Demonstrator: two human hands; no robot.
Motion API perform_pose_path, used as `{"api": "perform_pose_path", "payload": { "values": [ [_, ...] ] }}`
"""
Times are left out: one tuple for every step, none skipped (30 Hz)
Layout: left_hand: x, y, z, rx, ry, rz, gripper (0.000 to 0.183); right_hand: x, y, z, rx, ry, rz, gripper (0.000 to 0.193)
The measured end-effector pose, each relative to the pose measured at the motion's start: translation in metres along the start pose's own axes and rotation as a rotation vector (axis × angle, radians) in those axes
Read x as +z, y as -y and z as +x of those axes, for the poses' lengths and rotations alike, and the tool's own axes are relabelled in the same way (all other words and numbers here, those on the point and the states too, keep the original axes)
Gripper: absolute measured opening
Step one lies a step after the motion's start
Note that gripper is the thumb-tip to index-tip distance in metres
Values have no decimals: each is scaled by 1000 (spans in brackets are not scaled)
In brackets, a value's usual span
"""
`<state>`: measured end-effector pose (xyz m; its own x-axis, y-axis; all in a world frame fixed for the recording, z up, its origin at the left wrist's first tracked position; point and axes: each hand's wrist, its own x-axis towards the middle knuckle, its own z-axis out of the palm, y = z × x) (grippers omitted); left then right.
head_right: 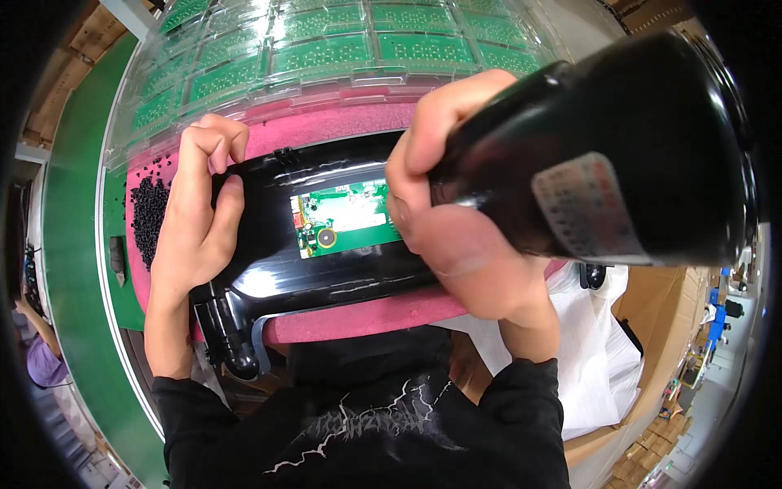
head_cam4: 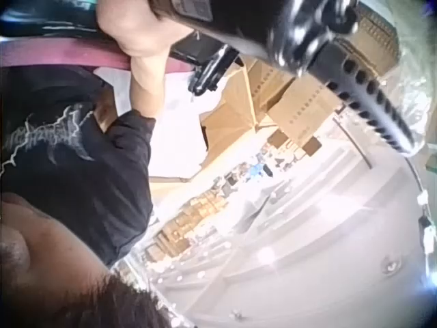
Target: Assemble circuit boards into plastic housings using an electric screwdriver.
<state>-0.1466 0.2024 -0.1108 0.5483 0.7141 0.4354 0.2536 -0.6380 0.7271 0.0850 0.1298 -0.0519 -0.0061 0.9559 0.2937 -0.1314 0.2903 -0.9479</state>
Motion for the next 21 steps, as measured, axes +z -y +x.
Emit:
{"api": "perform_pose_path", "payload": {
  "values": [
    [-1,0,1,6,5,67,34,2,-1,1,-9,4,-9,47],
    [-2,1,2,13,9,134,34,3,-3,1,-19,8,-18,47],
    [-3,2,3,17,11,134,34,2,-3,1,-22,6,-20,47],
    [-5,3,3,22,25,205,33,2,-5,1,-42,29,-56,47],
    [-7,4,2,27,39,276,33,1,-6,0,-64,51,-93,47],
    [-9,3,1,32,39,283,33,3,-9,1,-88,26,-80,47],
    [-11,2,1,-47,99,266,32,2,-8,2,-97,23,-77,47],
    [-12,1,1,-125,158,249,31,-1,-6,2,-62,14,-33,47],
    [-13,2,-1,-115,159,258,31,-6,-5,3,-28,4,12,47],
    [-11,4,-2,-70,177,345,29,-15,-4,7,3,20,63,42],
    [-11,5,-3,-22,194,434,28,-20,-2,9,76,-95,137,32],
    [-12,2,-4,-67,212,436,26,-22,0,14,137,-252,211,26],
    [-14,2,-4,-103,254,441,22,-27,1,21,195,-413,288,20],
    [-15,-2,-3,-132,328,441,20,-44,-1,25,233,-418,485,15],
    [-15,-8,-1,-160,403,443,19,-54,-2,27,223,-518,544,15],
    [-15,-14,-1,-159,434,455,18,-57,2,28,201,-547,536,15],
    [-13,-14,-5,-124,428,442,21,-61,4,26,178,-581,524,15],
    [-11,-16,-5,-129,445,441,21,-71,3,19,174,-514,487,18],
    [-8,-18,-3,-133,464,436,21,-71,9,11,153,-471,408,26],
    [-6,-21,0,-100,481,466,17,-73,17,-1,157,-439,364,35],
    [-6,-18,2,-82,522,488,17,-75,24,-14,162,-413,317,45]
  ]
}}
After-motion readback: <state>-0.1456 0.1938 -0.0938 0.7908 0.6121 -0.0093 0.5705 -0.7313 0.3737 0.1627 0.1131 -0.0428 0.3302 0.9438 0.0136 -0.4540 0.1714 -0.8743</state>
